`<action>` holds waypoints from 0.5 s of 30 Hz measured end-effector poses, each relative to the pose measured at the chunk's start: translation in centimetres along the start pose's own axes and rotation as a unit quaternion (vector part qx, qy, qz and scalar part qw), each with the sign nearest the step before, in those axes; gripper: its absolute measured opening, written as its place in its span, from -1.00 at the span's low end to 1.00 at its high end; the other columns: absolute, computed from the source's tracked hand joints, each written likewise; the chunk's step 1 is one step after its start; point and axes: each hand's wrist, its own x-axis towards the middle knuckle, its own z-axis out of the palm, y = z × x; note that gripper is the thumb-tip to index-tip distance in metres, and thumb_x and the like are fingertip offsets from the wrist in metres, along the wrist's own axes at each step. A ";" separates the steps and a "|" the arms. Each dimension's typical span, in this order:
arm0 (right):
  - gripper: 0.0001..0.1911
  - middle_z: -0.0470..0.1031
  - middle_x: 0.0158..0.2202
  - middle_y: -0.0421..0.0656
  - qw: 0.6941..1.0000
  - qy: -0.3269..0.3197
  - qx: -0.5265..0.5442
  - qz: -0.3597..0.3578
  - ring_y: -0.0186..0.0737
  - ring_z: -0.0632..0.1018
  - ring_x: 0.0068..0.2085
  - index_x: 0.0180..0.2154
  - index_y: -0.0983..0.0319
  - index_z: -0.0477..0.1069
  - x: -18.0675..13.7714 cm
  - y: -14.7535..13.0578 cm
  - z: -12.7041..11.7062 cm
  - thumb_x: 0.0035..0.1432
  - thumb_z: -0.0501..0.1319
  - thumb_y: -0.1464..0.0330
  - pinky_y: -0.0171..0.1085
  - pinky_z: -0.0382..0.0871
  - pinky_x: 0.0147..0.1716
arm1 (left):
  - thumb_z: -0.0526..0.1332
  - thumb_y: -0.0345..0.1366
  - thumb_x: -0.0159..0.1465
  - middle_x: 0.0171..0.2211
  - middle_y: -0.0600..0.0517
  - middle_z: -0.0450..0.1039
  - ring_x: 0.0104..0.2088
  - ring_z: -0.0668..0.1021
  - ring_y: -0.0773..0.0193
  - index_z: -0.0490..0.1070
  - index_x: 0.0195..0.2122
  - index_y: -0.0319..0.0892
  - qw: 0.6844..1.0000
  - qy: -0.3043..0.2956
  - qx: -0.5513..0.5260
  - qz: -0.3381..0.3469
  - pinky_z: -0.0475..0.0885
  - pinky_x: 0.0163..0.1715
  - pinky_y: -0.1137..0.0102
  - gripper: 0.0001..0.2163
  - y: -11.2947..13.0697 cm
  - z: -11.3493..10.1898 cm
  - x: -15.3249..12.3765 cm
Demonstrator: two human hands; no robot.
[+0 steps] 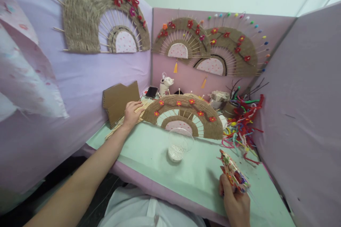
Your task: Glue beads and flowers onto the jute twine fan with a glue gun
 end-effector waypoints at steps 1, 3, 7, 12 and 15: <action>-0.52 0.29 -0.62 -0.27 1.000 0.000 0.005 0.002 -0.27 0.31 -0.57 -0.33 0.24 0.36 0.0 -0.1 0.1 0.02 0.16 -0.06 -0.26 0.20 -0.57 | 0.29 -0.26 0.15 -0.21 -0.03 0.55 -0.10 0.43 0.14 0.54 -0.29 -0.13 1.000 0.001 0.003 0.002 0.34 -0.01 0.16 -0.88 0.0 0.0 0.0; -0.50 0.28 -0.63 -0.27 1.000 0.001 0.008 0.004 -0.27 0.30 -0.57 -0.30 0.25 0.37 -0.1 -0.3 0.1 0.02 0.16 -0.07 -0.27 0.20 -0.58 | 0.29 -0.26 0.15 -0.20 -0.02 0.54 -0.09 0.42 0.14 0.54 -0.29 -0.13 1.000 0.002 0.009 0.004 0.34 0.00 0.15 -0.87 0.1 0.0 0.0; -0.50 0.27 -0.64 -0.26 1.000 0.000 -0.004 -0.002 -0.26 0.31 -0.57 -0.33 0.26 0.39 -0.2 -0.7 0.1 0.02 0.16 -0.07 -0.26 0.20 -0.56 | 0.29 -0.25 0.15 -0.17 -0.03 0.54 -0.07 0.40 0.12 0.54 -0.28 -0.12 1.000 -0.003 0.013 0.002 0.32 0.02 0.12 -0.87 0.2 0.0 -0.1; -0.48 0.28 -0.64 -0.27 1.000 0.006 0.007 0.005 -0.26 0.30 -0.57 -0.29 0.28 0.40 -0.3 -0.9 0.2 0.01 0.17 -0.07 -0.25 0.20 -0.57 | 0.31 -0.22 0.12 -0.14 -0.04 0.53 -0.05 0.38 0.08 0.54 -0.27 -0.11 1.000 -0.014 0.017 -0.012 0.30 0.03 0.08 -0.83 0.3 -0.1 -0.1; -0.45 0.29 -0.63 -0.26 1.000 0.006 0.015 0.011 -0.26 0.30 -0.57 -0.28 0.29 0.40 -0.3 -1.0 0.2 -0.01 0.18 -0.08 -0.26 0.20 -0.58 | 0.32 -0.21 0.11 -0.14 -0.04 0.53 -0.05 0.39 0.08 0.54 -0.27 -0.12 1.000 -0.012 0.024 -0.009 0.30 0.03 0.09 -0.82 0.3 -0.1 -0.1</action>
